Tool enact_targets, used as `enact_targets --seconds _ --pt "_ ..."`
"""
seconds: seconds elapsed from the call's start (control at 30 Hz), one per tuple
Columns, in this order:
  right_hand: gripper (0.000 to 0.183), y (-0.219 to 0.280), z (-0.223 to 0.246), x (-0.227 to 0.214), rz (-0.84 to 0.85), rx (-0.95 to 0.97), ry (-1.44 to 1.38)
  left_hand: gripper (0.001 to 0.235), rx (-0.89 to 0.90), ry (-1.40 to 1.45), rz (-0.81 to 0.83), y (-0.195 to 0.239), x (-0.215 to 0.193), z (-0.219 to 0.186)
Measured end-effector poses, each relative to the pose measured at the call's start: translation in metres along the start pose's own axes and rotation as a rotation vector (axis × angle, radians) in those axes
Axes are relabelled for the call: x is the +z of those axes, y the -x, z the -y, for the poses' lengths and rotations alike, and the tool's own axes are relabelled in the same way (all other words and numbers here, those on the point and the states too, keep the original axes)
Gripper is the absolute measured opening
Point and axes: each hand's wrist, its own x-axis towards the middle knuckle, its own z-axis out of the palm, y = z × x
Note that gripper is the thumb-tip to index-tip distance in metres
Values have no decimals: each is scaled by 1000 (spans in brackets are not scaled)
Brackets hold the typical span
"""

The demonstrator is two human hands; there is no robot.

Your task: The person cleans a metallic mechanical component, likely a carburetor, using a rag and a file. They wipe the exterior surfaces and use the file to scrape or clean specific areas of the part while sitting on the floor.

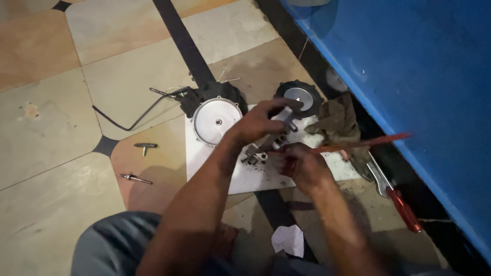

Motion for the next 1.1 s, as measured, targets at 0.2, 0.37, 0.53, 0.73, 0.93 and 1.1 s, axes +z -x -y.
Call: enact_targets --seconds 0.2,0.37,0.53,0.73,0.93,1.1 --pt "24 24 8 25 -256 -1 179 57 78 -171 -46 -3 0 8" --pt "28 30 6 22 -247 -368 474 49 16 11 -238 6 -3 13" --pt "31 34 16 -6 -314 -548 344 49 47 64 -326 8 -9 21" --pt "28 33 14 4 -339 -618 991 50 66 161 -296 8 -16 22" --pt "32 24 -18 41 -518 -489 823 51 -9 175 -365 6 -16 20" --pt "32 23 -27 44 -389 -559 611 50 22 258 -363 10 -20 19"
